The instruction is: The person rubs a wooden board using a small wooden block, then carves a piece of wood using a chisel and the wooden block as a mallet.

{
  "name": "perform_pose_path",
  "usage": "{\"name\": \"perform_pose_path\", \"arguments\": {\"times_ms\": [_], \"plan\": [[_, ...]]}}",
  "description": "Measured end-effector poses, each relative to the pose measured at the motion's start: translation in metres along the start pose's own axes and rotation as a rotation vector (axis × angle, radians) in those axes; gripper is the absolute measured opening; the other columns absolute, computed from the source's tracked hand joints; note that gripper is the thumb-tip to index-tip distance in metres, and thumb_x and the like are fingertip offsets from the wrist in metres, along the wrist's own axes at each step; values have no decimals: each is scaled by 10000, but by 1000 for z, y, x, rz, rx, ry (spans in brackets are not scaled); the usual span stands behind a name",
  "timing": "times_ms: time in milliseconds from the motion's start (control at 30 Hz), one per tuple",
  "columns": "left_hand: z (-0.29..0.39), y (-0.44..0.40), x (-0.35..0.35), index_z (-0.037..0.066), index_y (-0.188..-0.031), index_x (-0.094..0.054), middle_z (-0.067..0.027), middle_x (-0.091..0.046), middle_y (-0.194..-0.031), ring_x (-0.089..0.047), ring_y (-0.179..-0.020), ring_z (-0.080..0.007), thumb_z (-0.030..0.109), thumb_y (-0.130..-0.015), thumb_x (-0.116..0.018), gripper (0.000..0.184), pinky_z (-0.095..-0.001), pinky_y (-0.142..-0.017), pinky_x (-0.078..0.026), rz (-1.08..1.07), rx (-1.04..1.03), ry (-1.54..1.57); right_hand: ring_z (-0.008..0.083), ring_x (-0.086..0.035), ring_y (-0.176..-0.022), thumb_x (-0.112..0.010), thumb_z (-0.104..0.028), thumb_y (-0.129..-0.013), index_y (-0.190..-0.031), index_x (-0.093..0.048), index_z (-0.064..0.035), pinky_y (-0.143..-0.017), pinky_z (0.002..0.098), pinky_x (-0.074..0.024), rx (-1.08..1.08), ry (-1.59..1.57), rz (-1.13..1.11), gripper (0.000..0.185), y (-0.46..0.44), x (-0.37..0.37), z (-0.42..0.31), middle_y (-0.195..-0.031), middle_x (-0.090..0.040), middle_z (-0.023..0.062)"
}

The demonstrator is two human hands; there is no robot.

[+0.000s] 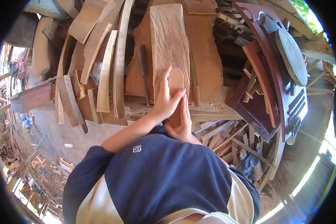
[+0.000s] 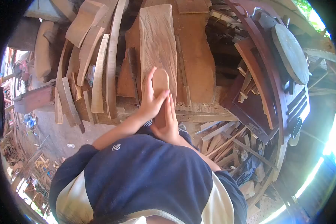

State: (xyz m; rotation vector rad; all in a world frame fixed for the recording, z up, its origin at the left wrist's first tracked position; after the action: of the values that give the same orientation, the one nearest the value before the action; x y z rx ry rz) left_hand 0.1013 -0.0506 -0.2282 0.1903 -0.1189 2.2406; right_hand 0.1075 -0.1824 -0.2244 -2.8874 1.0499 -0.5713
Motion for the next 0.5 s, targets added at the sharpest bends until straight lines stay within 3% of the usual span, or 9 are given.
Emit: {"name": "perform_pose_path", "arguments": {"times_ms": [100, 133, 200, 267, 333, 367, 433, 467, 500], "plan": [[6, -9, 4, 41, -1516, -209, -188, -317, -1501, -308, -1404, -301, 203, -914, -655, 767, -416, -1160, -247, 46, 47, 22, 432, -183, -1462, -683, -6, -639, -1484, -141, 138, -1184, 469, -201, 3, 90, -29, 1014, -22, 0, -6, -1536, -189, 348], [0, -32, 6, 41, -1512, -222, -191, -332, -1500, -325, -1398, -308, 217, -909, -665, 769, -413, -1154, -263, 8, 44, 79, 479, -202, -1443, -683, -26, -647, -1477, -138, 145, -1178, 498, -214, 41, 168, -29, 1008, -38, -3, -4, -1510, -193, 392], [-11, -94, 13, 46, -1505, -248, -201, -361, -1496, -353, -1391, -317, 253, -903, -680, 769, -409, -1144, -291, -4, 20, 39, 496, -264, -1405, -679, -61, -646, -1482, -138, 137, -1161, 488, -257, 103, 207, 50, 1015, -105, -6, 6, -1490, -234, 388], [-37, -189, 23, 72, -1498, -283, -217, -386, -1493, -370, -1390, -317, 349, -912, -668, 755, -413, -1133, -315, 59, -23, -96, 420, -343, -1390, -682, -81, -657, -1518, -126, 62, -1111, 413, -359, 67, 39, 78, 1035, -192, -9, 27, -1496, -297, 312], [-37, -263, 37, 151, -1505, -271, -201, -439, -1459, -430, -1342, -364, 447, -973, -499, 650, -472, -1080, -366, 30, 197, -313, 301, -452, -1340, -752, -146, -649, -1510, -218, 43, -1080, 348, -400, 121, 89, 121, 1030, -268, -9, 55, -1465, -424, 204], [-47, -297, 43, 208, -1515, -251, -175, -494, -1430, -483, -1301, -387, 522, -977, -428, 648, -520, -1031, -417, 45, 264, -479, 325, -419, -1366, -759, -175, -653, -1508, -232, 43, -1105, 369, -375, 81, 131, 110, 1027, -292, -8, 55, -1481, -398, 237], [-65, -329, 52, 196, -1511, -267, -187, -476, -1443, -475, -1301, -404, 499, -988, -411, 621, -525, -1060, -391, 146, 177, -627, 291, -501, -1289, -667, 48, -711, -1528, -297, -95, -965, 367, -502, 121, 153, 154, 909, -312, -11, 56, -1487, -395, 207], [-81, -334, 50, 205, -1503, -290, -196, -435, -1473, -469, -1305, -405, 453, -998, -408, 575, -518, -1093, -358, 206, 178, -573, 291, -501, -1289, -667, 48, -711, -1528, -297, -95, -965, 367, -502, 118, 148, 163, 909, -307, -10, 58, -1487, -395, 207], [-64, -312, 48, 219, -1507, -284, -194, -406, -1493, -464, -1309, -407, 426, -1006, -395, 554, -516, -1099, -352, 167, 258, -514, 353, -427, -1340, -692, -62, -693, -1517, -245, -18, -1031, 391, -445, 72, 205, 105, 939, -295, -11, 63, -1510, -324, 258]]}}
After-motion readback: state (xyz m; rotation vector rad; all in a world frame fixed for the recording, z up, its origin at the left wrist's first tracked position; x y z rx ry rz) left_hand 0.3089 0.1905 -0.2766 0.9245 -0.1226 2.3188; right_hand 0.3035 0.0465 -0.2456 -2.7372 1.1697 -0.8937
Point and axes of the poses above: each hand's wrist, its own y-axis away from the middle knuckle, its own x-axis out of the back of the hand, z = x × y, the point moved 5 cm from there along -y, towards the middle knuckle
